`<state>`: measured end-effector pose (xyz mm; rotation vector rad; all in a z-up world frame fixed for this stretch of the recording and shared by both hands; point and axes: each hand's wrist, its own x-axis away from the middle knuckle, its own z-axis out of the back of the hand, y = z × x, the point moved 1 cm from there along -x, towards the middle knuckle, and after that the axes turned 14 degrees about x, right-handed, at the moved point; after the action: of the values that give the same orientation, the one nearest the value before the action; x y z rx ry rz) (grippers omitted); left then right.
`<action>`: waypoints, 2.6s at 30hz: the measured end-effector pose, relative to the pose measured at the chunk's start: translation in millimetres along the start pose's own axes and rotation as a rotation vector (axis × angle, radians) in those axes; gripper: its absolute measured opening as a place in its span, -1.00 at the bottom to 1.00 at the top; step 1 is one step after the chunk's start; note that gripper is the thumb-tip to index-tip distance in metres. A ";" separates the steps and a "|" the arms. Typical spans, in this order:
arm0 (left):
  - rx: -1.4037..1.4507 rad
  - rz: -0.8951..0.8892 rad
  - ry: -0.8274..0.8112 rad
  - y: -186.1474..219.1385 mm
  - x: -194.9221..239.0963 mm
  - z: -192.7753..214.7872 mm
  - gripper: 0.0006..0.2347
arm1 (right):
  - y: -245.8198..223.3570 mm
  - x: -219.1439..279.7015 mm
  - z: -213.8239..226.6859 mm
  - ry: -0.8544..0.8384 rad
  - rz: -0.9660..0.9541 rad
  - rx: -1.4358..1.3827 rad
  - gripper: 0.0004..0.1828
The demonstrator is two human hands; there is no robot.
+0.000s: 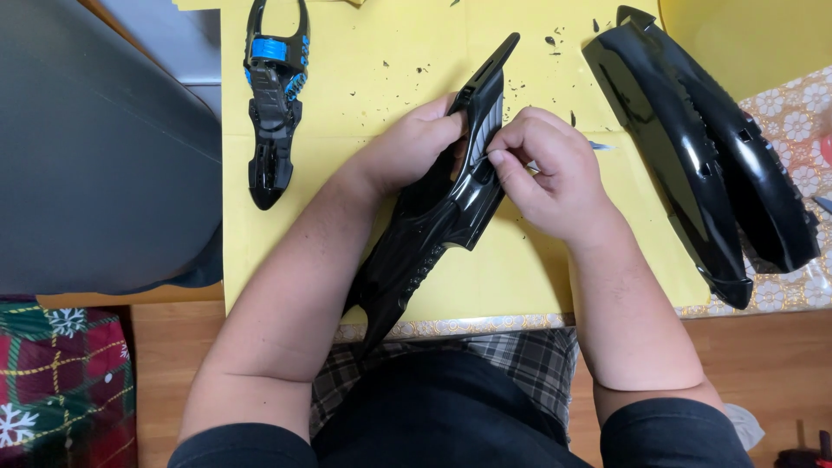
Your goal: The person holds a black plastic motorcycle fairing and uses a small metal tool to scrape and clean the surface. They then insert a small black plastic piece into a slot on the fairing and press it into place.
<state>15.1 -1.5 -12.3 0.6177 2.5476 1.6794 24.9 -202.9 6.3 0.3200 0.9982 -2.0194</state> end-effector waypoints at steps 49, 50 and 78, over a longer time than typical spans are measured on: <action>-0.139 0.042 0.273 25.1 15.6 -10.1 -0.75 | 13.1 7.1 12.7 0.005 -0.022 -0.318 -0.83; -0.180 0.186 0.286 34.3 18.7 -13.7 -0.71 | 18.1 6.8 19.3 0.113 -0.167 -0.545 -0.84; -0.617 0.204 0.309 40.0 22.5 -15.2 -0.62 | -8.2 2.8 3.3 -0.058 -0.028 0.297 -0.92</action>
<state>3.1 6.4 34.0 0.6118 1.9720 2.6389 17.3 -204.2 11.3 0.4043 0.6688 -2.1915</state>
